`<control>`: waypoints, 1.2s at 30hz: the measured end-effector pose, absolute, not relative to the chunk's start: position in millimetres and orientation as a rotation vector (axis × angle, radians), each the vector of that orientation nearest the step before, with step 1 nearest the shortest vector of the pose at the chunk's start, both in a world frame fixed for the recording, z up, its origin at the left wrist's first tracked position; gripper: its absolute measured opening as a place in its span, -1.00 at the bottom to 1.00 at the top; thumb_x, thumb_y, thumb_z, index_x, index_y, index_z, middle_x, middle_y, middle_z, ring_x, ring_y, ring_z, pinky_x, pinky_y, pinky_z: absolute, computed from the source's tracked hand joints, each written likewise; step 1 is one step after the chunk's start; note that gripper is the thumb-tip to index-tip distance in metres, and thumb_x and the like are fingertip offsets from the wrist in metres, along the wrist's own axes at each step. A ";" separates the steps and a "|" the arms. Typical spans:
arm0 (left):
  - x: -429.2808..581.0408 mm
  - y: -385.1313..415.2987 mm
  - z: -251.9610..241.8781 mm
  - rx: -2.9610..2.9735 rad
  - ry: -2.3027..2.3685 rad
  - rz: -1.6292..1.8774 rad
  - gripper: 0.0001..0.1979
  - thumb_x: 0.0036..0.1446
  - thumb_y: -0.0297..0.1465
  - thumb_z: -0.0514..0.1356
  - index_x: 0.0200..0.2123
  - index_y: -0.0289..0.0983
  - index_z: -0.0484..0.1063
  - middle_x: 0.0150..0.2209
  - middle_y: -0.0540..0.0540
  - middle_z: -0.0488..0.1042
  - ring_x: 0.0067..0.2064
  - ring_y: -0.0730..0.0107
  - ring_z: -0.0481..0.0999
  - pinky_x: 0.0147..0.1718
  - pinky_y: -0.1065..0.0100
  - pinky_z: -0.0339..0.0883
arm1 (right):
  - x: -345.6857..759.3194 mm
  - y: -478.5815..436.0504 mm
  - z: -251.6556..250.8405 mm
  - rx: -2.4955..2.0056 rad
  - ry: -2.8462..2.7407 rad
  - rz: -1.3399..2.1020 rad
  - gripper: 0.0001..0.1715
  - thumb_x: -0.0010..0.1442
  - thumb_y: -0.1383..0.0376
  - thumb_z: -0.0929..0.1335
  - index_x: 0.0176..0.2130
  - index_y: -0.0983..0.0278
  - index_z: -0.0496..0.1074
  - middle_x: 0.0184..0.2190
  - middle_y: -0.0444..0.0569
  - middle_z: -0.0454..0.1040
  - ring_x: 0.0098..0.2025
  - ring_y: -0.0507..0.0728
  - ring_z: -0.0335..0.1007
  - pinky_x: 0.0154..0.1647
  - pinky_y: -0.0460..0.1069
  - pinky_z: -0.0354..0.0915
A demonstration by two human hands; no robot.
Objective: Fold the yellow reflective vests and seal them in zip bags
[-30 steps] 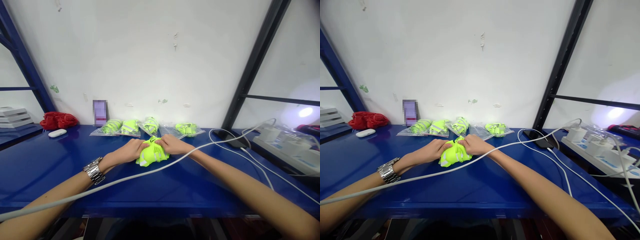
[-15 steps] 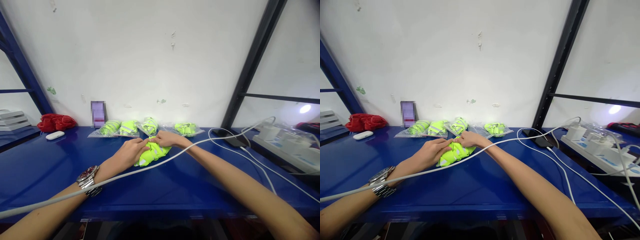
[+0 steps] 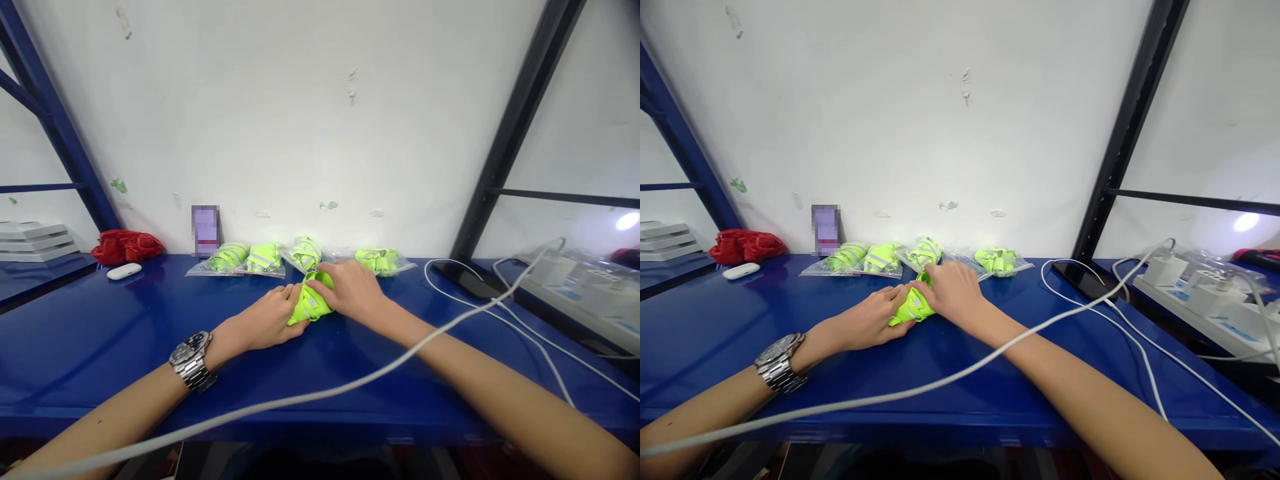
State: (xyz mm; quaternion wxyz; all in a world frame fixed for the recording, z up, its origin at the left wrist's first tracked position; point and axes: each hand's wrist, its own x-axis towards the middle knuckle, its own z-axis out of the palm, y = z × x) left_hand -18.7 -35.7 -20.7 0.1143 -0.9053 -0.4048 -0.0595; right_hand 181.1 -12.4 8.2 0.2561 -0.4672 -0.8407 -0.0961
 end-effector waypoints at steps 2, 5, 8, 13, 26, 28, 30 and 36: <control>-20.0 -36.2 -19.7 -2.674 -1.191 -0.179 -0.64 0.29 -0.26 0.00 0.03 -0.40 0.22 -0.08 -0.29 0.38 -0.12 0.09 0.42 -0.11 0.15 0.31 | 189.4 -22.2 8.9 -1.034 -2.375 -0.469 -0.55 0.33 0.04 0.21 -0.03 0.30 0.43 -0.11 0.23 0.46 -0.08 0.28 0.35 -0.28 0.04 0.30; -22.2 -35.6 -21.1 -2.729 -1.187 -0.228 -0.66 0.29 -0.26 0.02 0.02 -0.37 0.22 -0.06 -0.27 0.36 -0.09 0.11 0.41 -0.09 0.17 0.31 | 203.2 -23.2 1.5 -0.637 -2.611 -0.577 -0.49 0.32 0.06 0.21 0.06 0.36 0.37 0.06 0.25 0.36 0.09 0.30 0.26 0.03 0.16 0.30; -24.9 -33.1 -24.4 -2.769 -1.175 -0.275 -0.61 0.28 -0.22 0.03 0.07 -0.36 0.17 -0.04 -0.27 0.35 -0.07 0.11 0.40 -0.06 0.16 0.30 | 210.4 -12.2 -13.4 -0.535 -2.610 -0.661 -0.33 0.28 0.09 0.27 0.23 0.44 0.18 0.22 0.35 0.19 0.31 0.42 -0.02 0.27 0.34 0.03; -25.1 -31.9 -27.2 -2.792 -1.179 -0.269 -0.55 0.30 -0.20 0.00 0.12 -0.38 0.14 -0.02 -0.29 0.34 -0.05 0.09 0.37 -0.02 0.12 0.27 | 210.2 1.8 -31.8 -0.603 -2.642 -0.439 -0.26 0.27 0.05 0.28 0.24 0.47 0.12 0.19 0.40 0.19 0.28 0.44 0.07 0.15 0.31 0.24; -22.7 -35.0 -27.6 -2.777 -1.236 -0.296 -0.54 0.24 -0.23 0.03 0.13 -0.33 0.16 -0.05 -0.26 0.38 -0.13 0.10 0.41 -0.18 0.18 0.27 | 205.7 15.4 -43.2 -0.523 -2.553 -0.034 -0.29 0.21 0.07 0.36 0.17 0.47 0.19 0.06 0.34 0.35 0.11 0.34 0.28 0.08 0.19 0.28; -20.9 -35.2 -26.4 -2.768 -1.276 -0.288 -0.56 0.20 -0.28 0.06 0.11 -0.31 0.18 -0.13 -0.21 0.41 -0.17 0.11 0.43 -0.23 0.22 0.25 | 205.1 15.1 -44.0 -0.576 -2.525 0.037 -0.40 0.21 0.11 0.37 0.10 0.42 0.27 -0.06 0.23 0.45 -0.04 0.28 0.38 -0.04 0.14 0.31; -19.7 -37.2 -24.1 -2.776 -1.307 -0.295 -0.57 0.18 -0.27 0.07 0.09 -0.30 0.18 -0.18 -0.17 0.43 -0.21 0.12 0.45 -0.27 0.24 0.24 | 205.4 10.9 -42.7 -0.633 -2.519 0.128 -0.58 0.21 0.15 0.37 -0.02 0.36 0.35 -0.19 0.11 0.50 -0.18 0.21 0.42 -0.16 0.05 0.30; -20.4 -47.3 -3.6 -2.881 -1.390 -0.359 -0.65 0.17 -0.09 0.10 -0.20 -0.26 0.29 -0.42 -0.03 0.38 -0.39 0.27 0.38 -0.42 0.34 0.13 | 205.1 -9.1 -30.4 -0.751 -2.522 0.228 -0.71 0.24 0.12 0.34 -0.33 0.31 0.41 -0.47 -0.08 0.45 -0.44 0.06 0.32 -0.40 -0.08 0.08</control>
